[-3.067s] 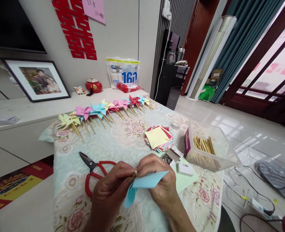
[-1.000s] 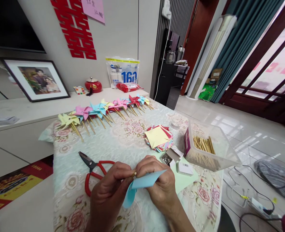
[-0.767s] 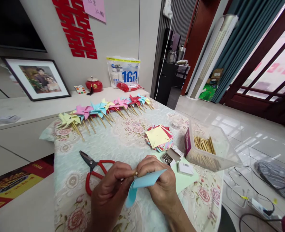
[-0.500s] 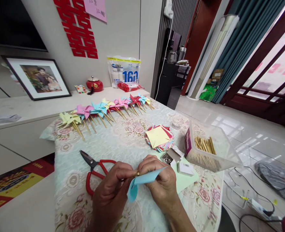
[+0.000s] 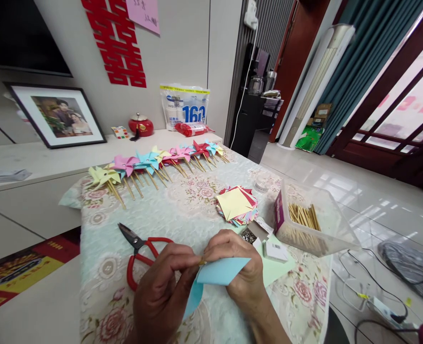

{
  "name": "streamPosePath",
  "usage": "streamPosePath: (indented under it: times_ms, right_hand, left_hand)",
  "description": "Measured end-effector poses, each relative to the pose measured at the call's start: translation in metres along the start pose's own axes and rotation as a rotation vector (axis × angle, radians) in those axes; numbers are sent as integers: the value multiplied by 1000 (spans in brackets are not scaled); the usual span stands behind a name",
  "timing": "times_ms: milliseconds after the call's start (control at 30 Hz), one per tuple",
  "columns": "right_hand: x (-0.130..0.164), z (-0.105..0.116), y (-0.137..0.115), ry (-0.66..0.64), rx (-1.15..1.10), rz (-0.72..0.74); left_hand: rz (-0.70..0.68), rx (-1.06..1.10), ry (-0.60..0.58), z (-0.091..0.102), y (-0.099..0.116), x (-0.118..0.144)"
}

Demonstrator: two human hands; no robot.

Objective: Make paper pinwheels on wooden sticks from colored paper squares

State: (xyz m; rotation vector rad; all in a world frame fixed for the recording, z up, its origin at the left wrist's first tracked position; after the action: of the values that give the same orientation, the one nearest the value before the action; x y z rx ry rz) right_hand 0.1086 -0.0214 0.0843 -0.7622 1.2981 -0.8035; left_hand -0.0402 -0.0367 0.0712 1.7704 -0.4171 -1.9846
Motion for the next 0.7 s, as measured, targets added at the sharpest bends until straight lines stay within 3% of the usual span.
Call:
streamPosePath:
  times_ms: [700]
  right_hand:
    - [2, 3, 5, 47, 15, -5]
  left_hand:
    - [-51, -114, -14, -3, 8, 2]
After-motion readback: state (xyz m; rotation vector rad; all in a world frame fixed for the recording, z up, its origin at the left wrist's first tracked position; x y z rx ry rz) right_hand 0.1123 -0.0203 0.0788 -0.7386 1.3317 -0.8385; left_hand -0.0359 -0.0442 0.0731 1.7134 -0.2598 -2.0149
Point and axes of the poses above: each hand's wrist, its own x-axis away from the middle knuckle, its own z-axis out of the back of the hand, y = z × x, the point moved 7 cm from there along -x, towards the middle knuckle, and after that the axes turned 13 degrees about -z, right-handed, at the moved point
